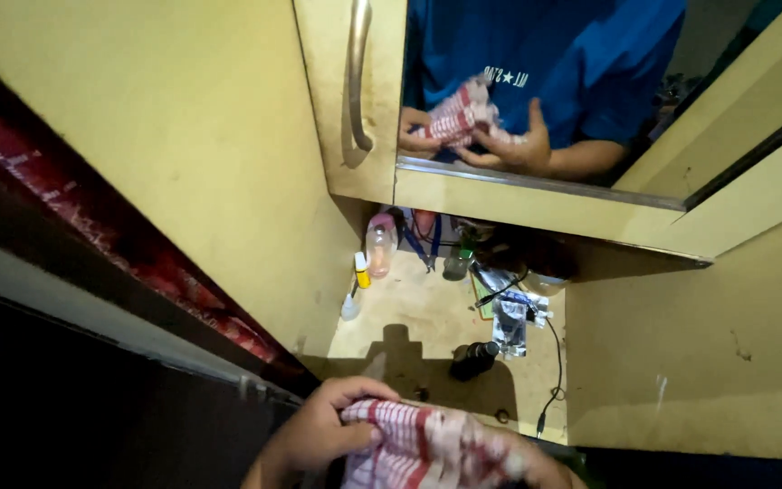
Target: Cleaning a mirror using a spray bottle and a cloth.
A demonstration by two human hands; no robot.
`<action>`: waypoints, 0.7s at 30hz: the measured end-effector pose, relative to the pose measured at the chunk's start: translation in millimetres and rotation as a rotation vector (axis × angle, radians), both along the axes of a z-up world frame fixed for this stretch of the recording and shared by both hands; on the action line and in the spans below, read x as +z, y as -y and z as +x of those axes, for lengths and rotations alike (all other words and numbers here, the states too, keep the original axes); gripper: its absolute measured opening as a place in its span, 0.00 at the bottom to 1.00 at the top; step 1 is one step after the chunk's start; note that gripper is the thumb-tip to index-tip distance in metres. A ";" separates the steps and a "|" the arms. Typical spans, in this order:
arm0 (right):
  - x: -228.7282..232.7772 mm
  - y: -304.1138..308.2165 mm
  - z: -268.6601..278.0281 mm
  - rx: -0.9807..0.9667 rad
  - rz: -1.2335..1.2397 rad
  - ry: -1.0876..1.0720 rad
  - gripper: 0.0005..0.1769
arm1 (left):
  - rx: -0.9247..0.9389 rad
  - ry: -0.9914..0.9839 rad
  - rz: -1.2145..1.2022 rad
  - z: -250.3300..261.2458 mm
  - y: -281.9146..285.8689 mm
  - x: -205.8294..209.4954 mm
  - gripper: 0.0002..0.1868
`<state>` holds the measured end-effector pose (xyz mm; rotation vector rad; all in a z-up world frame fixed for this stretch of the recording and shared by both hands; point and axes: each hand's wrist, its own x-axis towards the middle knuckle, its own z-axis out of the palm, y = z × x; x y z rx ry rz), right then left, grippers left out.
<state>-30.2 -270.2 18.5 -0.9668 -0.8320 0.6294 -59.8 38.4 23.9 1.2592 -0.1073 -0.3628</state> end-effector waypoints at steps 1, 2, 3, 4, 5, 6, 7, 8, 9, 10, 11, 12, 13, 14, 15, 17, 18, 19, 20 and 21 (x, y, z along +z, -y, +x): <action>17.3 -7.2 24.7 0.098 0.066 -0.033 0.45 | -0.020 0.019 0.037 1.5 -1.4 5.2 0.23; 38.0 -18.9 47.4 0.197 0.131 -0.065 0.49 | -0.041 0.038 0.075 2.7 -3.0 10.4 0.22; 21.0 -14.8 50.8 0.197 0.131 -0.065 0.49 | -0.041 0.038 0.074 6.1 -1.2 23.2 0.22; 4.0 -10.6 54.0 0.196 0.101 -0.271 0.48 | -0.102 0.063 0.155 9.4 0.7 35.9 0.21; -13.3 -6.5 56.3 0.192 0.073 -0.479 0.46 | -0.164 0.085 0.236 11.9 2.3 48.7 0.20; -34.8 -9.6 61.4 0.192 0.074 -0.481 0.46 | -0.165 0.084 0.237 16.4 8.3 57.6 0.20; -56.2 -12.6 66.9 0.306 0.181 -0.611 0.42 | -0.232 0.145 0.341 21.4 14.3 66.4 0.20; -77.6 -15.7 72.1 0.420 0.290 -0.740 0.38 | -0.299 0.207 0.446 26.2 20.2 75.2 0.21; -71.4 -22.1 70.7 0.420 0.290 -0.740 0.38 | -0.298 0.207 0.446 27.7 23.8 78.6 0.21; -65.0 -28.7 69.0 0.360 0.092 -0.601 0.45 | -0.296 0.326 0.461 29.0 27.2 82.2 0.22; -58.3 -35.8 67.9 0.298 -0.102 -0.457 0.58 | -0.292 0.446 0.476 30.6 30.3 86.1 0.22; -52.5 -33.9 67.7 0.298 -0.102 -0.456 0.58 | -0.291 0.447 0.477 31.0 30.6 87.0 0.22; -46.7 -31.8 67.6 0.256 -0.299 -0.271 0.67 | -0.211 0.493 0.501 31.8 30.9 87.8 0.26; -40.9 -29.5 67.5 0.209 -0.491 -0.084 0.79 | -0.131 0.539 0.524 32.8 31.5 88.7 0.30; -23.3 -36.3 62.9 0.209 -0.490 -0.083 0.79 | -0.131 0.540 0.525 35.8 33.0 90.0 0.30; 11.5 -49.6 53.0 0.412 -0.180 -0.469 0.81 | 0.006 0.395 0.622 41.6 36.3 92.5 0.40; 11.5 -47.3 52.9 0.411 -0.179 -0.469 0.81 | 0.005 0.395 0.623 45.9 40.3 96.9 0.40; 11.6 -44.6 52.9 0.404 -0.163 -0.489 0.77 | 0.035 0.270 0.566 50.2 44.7 101.5 0.42; 11.7 -41.8 52.7 0.398 -0.147 -0.509 0.72 | 0.064 0.146 0.508 54.4 49.2 106.2 0.43; -0.2 -33.8 55.2 0.396 -0.146 -0.508 0.72 | 0.062 0.147 0.509 59.1 52.6 99.6 0.43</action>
